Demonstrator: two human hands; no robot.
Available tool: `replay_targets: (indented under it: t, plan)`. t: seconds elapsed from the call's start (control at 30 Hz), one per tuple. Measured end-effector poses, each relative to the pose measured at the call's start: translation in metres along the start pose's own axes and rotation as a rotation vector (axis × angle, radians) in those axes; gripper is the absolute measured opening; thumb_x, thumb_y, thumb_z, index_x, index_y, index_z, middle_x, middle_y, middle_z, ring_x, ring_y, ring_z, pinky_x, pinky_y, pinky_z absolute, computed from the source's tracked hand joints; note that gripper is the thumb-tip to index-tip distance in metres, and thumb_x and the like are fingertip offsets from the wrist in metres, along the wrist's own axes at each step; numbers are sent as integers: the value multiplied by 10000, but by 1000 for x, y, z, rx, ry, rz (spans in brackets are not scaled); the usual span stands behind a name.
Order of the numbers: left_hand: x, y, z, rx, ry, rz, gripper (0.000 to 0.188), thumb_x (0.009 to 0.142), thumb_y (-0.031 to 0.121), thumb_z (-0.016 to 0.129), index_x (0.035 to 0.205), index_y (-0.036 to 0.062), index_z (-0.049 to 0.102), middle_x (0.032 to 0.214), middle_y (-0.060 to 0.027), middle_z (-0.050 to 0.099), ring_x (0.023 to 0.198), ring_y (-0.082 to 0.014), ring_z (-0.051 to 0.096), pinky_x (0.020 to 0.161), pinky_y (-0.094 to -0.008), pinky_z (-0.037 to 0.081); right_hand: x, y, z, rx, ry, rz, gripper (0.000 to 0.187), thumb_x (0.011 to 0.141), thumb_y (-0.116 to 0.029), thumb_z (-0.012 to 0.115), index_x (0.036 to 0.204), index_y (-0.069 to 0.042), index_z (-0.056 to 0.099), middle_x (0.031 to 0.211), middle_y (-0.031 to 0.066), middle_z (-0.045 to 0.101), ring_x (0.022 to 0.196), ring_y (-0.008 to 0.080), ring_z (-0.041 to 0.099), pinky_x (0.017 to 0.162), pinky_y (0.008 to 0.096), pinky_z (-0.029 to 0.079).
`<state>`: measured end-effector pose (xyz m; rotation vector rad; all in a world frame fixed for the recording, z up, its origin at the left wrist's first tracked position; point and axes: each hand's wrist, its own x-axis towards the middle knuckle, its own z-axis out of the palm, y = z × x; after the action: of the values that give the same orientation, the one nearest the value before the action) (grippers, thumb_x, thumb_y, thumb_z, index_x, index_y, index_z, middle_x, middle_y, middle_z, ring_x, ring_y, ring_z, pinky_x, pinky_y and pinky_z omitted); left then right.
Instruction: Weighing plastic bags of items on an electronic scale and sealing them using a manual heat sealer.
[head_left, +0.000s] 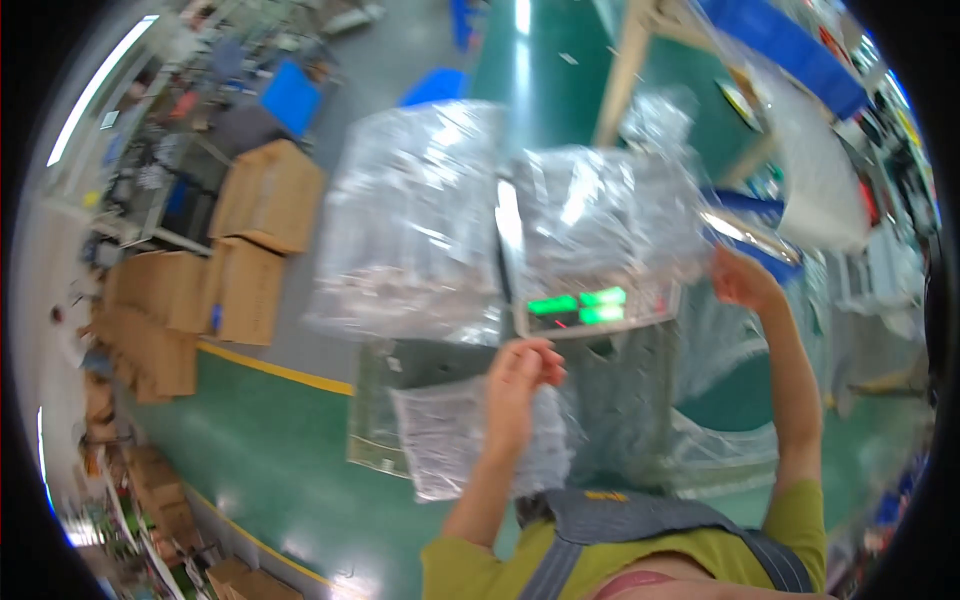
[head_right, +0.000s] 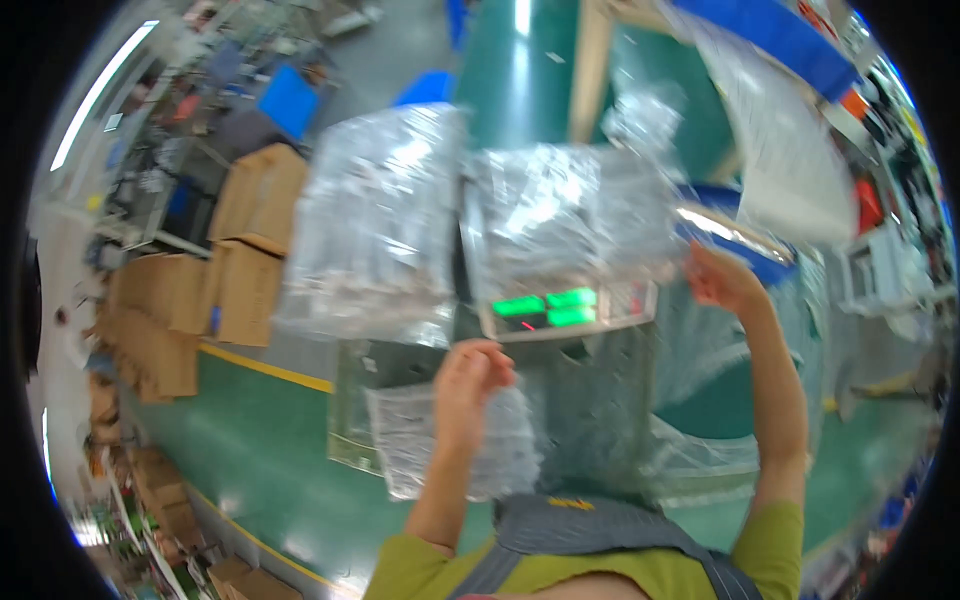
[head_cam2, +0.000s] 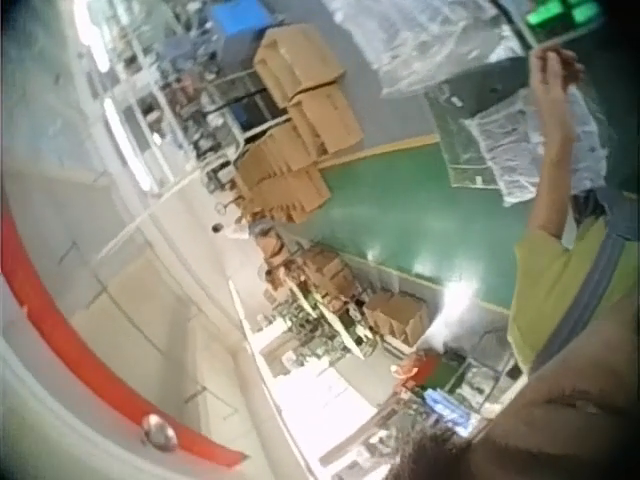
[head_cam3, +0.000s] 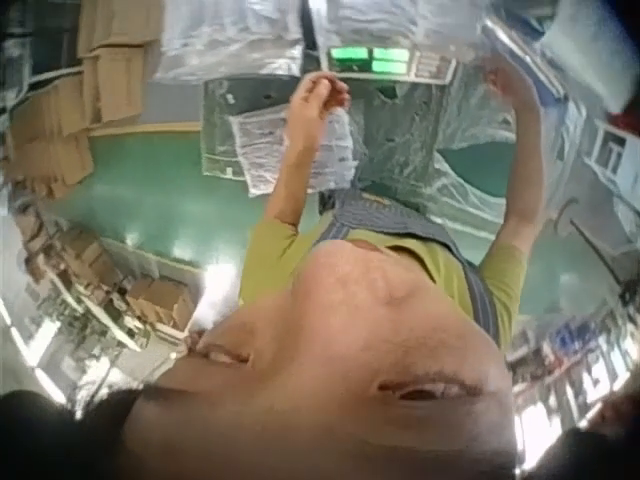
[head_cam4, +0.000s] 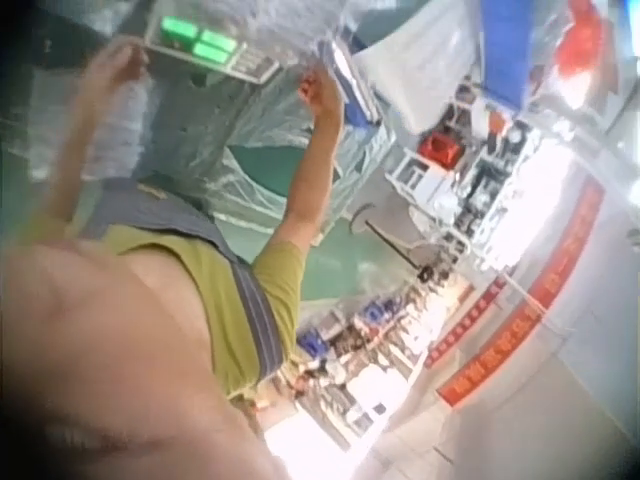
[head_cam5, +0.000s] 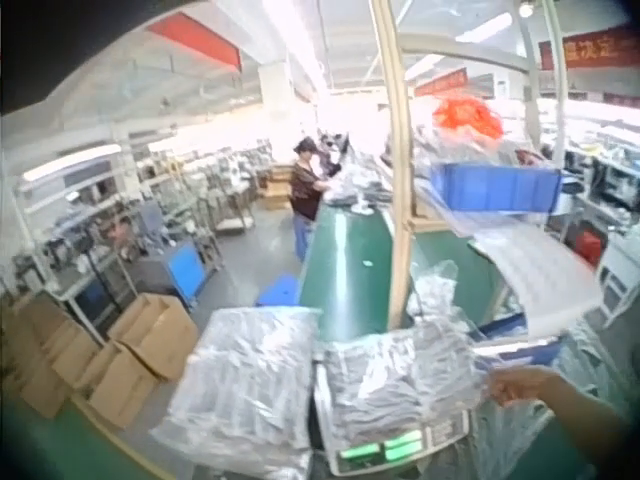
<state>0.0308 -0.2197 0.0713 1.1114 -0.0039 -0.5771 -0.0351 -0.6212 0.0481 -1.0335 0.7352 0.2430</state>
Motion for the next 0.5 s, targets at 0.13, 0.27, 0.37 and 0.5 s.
replay_targets:
  t: [0.13, 0.27, 0.37, 0.5]
  plan:
    - [-16, -20, -2, -108, -65, -58, 219, 919, 186, 456, 1037, 18, 531, 885, -72, 590, 785, -146, 588, 730, -266, 480, 14, -10, -1, -95, -52, -211, 202, 881, -313, 530, 765, -148, 529, 543, -71, 431, 455, 43, 410, 407, 201, 302]
    - [-29, -13, 19, 69, -69, 104, 204, 923, 170, 443, 1022, 19, 540, 885, -65, 592, 793, -136, 581, 739, -253, 464, -36, -77, 102, -480, 172, -811, 229, 867, -261, 547, 709, -95, 539, 562, -56, 402, 485, 21, 322, 422, 188, 225]
    - [-12, 16, 40, 271, -32, 453, 209, 931, 157, 430, 1026, 8, 542, 922, -63, 594, 837, -116, 567, 763, -224, 439, -120, -104, 167, -553, 10, -938, 245, 868, -259, 547, 709, -73, 534, 588, -57, 407, 510, 19, 313, 441, 188, 230]
    - [26, 77, 123, 519, 102, 906, 283, 929, 215, 447, 1070, -23, 506, 1021, -85, 575, 1031, -150, 503, 907, -291, 376, -202, -120, 154, -713, -115, -1180, 247, 872, -247, 537, 702, -67, 538, 600, -72, 391, 526, 6, 303, 463, 185, 222]
